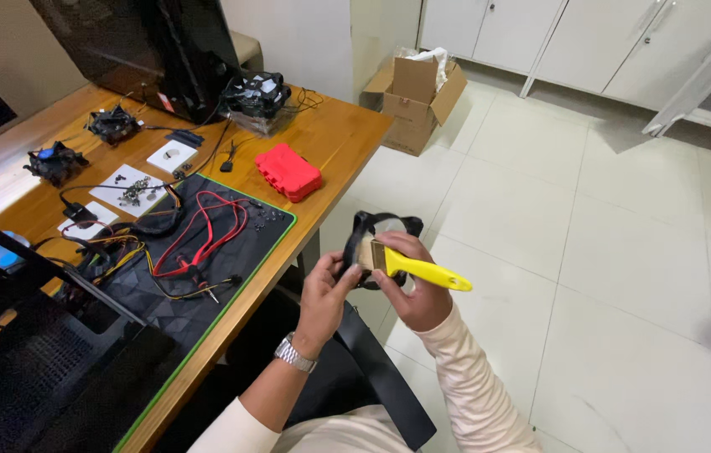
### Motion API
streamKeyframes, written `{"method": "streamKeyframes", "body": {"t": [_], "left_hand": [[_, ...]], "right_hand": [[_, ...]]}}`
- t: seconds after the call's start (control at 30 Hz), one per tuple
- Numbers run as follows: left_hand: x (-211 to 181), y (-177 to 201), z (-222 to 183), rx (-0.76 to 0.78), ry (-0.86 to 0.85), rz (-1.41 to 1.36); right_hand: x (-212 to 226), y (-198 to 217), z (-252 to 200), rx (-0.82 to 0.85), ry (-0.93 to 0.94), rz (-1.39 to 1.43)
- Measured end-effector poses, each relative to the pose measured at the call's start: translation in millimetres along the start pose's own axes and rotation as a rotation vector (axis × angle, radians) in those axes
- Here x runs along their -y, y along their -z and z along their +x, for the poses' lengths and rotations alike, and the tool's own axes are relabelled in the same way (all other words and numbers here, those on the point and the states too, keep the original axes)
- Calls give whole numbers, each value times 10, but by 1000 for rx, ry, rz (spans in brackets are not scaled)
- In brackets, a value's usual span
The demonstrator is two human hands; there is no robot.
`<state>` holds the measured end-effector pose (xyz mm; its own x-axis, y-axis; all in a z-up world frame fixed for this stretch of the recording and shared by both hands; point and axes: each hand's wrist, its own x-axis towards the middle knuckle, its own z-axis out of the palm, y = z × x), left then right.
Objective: The person brushes dust off the blades and frame of a computer fan with a paintbrush, then picks up another fan from a computer case.
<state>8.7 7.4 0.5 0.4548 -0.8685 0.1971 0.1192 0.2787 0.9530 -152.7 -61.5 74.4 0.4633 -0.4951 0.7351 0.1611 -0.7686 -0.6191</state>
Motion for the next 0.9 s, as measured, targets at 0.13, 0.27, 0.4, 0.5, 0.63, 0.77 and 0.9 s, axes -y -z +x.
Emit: {"method": "streamKeyframes", "body": {"t": [0.13,0.27,0.4,0.5,0.63,0.77,0.9], "left_hand": [[184,76,148,-65,9,-99],[97,63,293,-77,40,-168],[-40,32,471,-10,67,-390],[-10,51,667,-40,46,-368],[-4,16,807,-27,51,-310],[-46,-11,853,19,3,-189],[-121,-42,810,76,-34,-60]], "right_hand": [[-39,73,85,85,-16,10],[-29,77,218,-4,-31,109],[-9,47,370,-66,33,146],[-32,40,385,-57,6,61],[-83,-82,379,-167,36,81],[-45,-41,362,-132,-21,22],[-74,-38,326,-204,-76,75]]}}
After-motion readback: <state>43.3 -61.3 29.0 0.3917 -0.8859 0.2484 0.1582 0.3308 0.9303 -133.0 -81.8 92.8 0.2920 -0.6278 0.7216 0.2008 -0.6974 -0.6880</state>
